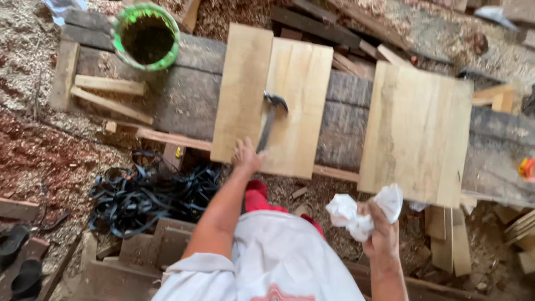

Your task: The person applies glue to the edges of wooden boards using a small piece of wood and wipes the surfaces with a cloth.

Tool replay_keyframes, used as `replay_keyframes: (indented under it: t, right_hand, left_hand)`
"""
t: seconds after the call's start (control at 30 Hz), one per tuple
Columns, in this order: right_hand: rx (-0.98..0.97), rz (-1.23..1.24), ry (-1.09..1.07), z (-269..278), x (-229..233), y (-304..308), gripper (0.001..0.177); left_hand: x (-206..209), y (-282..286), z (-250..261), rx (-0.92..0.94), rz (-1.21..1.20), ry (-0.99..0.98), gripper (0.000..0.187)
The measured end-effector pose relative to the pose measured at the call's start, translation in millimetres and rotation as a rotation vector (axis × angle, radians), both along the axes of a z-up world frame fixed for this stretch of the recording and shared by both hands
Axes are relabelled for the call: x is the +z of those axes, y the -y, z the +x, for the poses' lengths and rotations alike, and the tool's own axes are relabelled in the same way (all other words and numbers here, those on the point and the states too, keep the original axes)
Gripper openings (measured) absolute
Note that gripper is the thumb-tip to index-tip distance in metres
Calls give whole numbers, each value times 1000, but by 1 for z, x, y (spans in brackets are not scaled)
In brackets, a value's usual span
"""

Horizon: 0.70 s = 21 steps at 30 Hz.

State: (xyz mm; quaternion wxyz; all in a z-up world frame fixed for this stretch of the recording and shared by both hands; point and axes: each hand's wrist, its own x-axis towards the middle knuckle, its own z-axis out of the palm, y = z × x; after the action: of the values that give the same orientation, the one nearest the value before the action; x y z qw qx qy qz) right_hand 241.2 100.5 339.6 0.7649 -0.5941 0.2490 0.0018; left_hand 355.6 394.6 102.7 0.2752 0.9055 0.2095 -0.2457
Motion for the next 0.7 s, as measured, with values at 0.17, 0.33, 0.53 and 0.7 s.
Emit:
replay_keyframes:
  t: [0.17,0.33,0.53,0.7]
  right_hand:
    - [36,41,21,46,4,-39,19]
    - [-53,22,-115,68,18,-65,36]
    - [-107,-182,-172,103,14,-93,13]
    - [-127,-301,-140,100,-27,-87,31]
  left_hand:
    - [-39,5,37,-321,121,-105,53]
    - [53,-35,69,105,-281,-261,32]
    - [-9,-125,38,210,97,208,33]
    - [-37,-199,58,150,236,132,45]
